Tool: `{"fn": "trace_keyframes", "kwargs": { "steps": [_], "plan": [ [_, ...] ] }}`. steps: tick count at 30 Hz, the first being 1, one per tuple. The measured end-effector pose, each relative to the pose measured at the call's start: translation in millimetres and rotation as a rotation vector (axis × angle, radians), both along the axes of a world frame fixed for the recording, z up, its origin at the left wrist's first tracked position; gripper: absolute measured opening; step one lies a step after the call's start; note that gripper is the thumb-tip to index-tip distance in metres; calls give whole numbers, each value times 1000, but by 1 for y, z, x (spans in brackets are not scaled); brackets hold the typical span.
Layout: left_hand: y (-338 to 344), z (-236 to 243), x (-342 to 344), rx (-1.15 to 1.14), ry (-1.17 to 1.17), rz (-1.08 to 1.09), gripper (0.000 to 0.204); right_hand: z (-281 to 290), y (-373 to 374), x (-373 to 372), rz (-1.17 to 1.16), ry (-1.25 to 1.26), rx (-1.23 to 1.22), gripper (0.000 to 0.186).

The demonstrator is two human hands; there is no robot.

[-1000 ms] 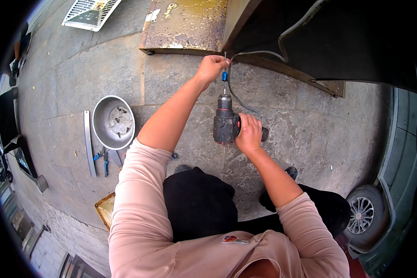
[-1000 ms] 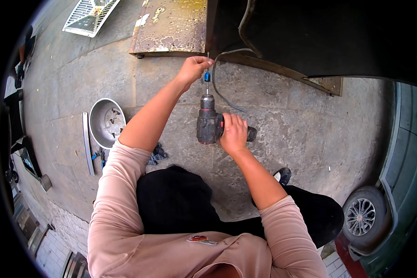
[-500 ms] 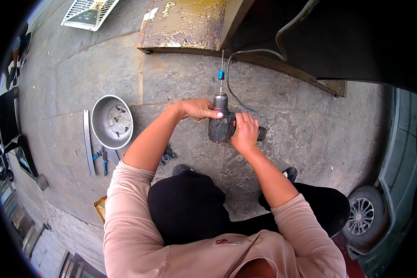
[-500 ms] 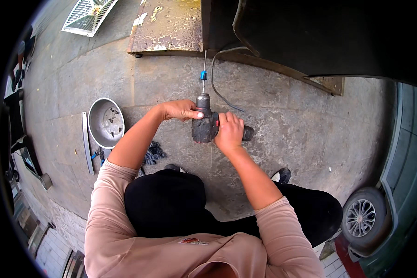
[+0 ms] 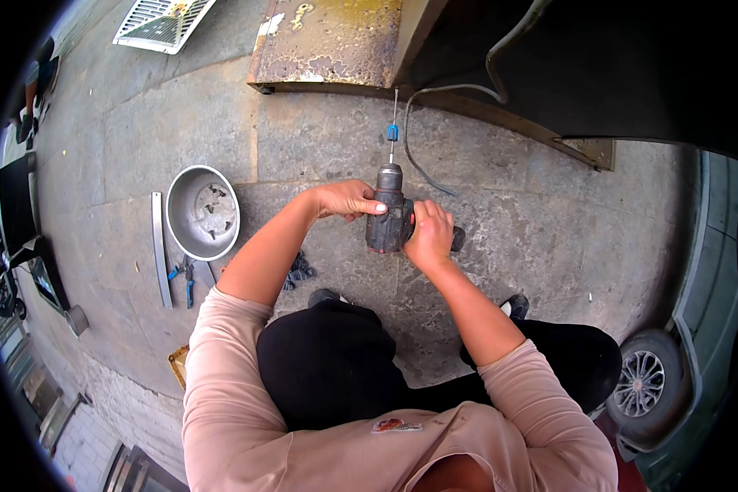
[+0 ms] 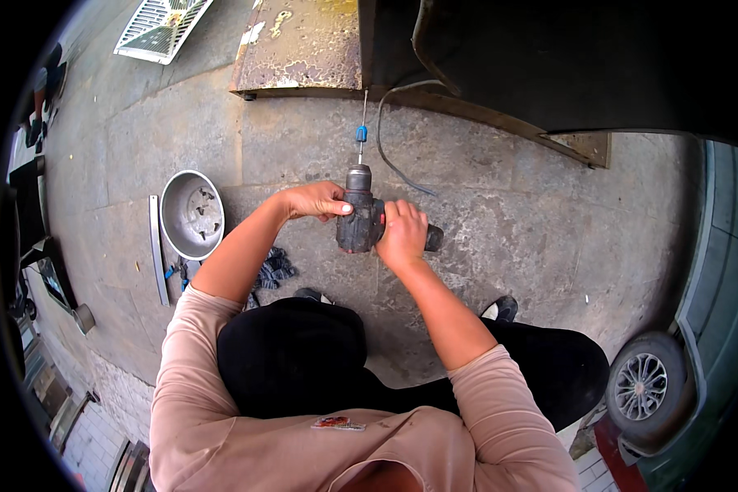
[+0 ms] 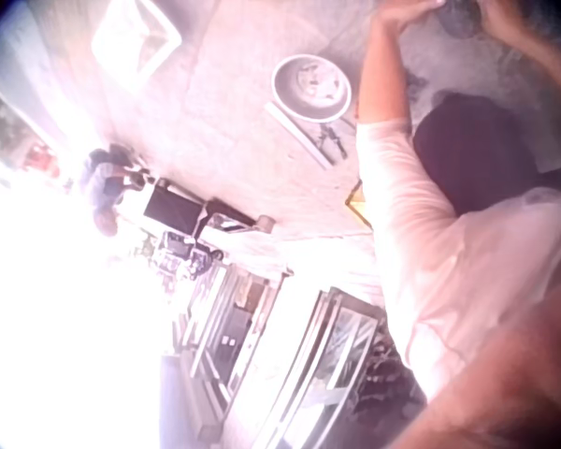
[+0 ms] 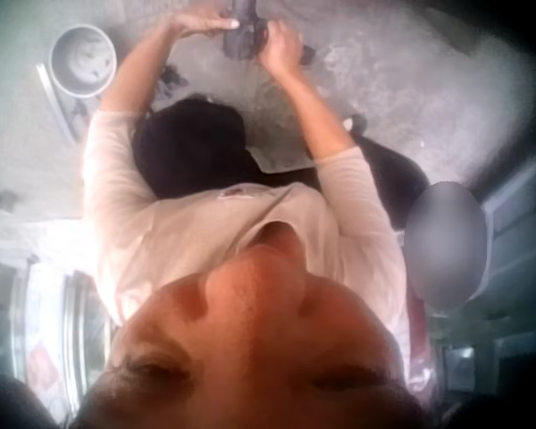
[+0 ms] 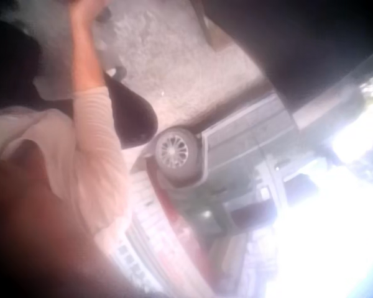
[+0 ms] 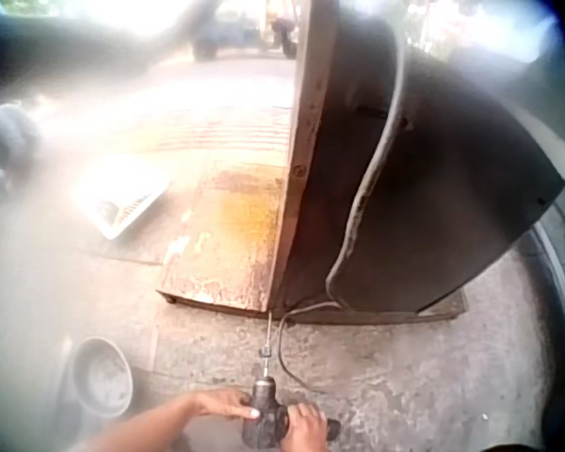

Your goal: The person uses a power drill to remove screws from a metal appliance casing and a yellow plastic component. They then wipe the interior of the casing with a cloth and continue to remove screws from the casing while it is laid flat on the ground.

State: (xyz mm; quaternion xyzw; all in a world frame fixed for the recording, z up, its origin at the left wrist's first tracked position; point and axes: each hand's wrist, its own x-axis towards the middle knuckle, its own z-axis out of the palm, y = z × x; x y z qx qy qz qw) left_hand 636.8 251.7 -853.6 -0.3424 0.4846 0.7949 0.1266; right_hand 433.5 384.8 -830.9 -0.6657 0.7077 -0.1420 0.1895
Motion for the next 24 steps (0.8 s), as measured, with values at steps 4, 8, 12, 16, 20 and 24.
{"fn": "trace_keyframes", "kwargs": {
  "steps": [4,8,12,16,20,24],
  "plan": [
    [-5,-8,-1,58,59,-48,67,3,1,-6,3,0,-22,28],
    [-29,-4,7,68,37,246,63,18,5,-23,51,6,-62,40],
    [-71,4,-1,95,76,864,52,39,20,-39,159,41,-57,51],
    [-89,44,-30,-22,164,852,37,57,31,-41,204,36,-60,52],
    [-94,57,-30,-280,105,802,28,66,32,-40,238,-3,-79,51],
    [-107,70,-12,-283,177,1054,30,80,27,-43,257,-48,-142,53]
  ]
}}
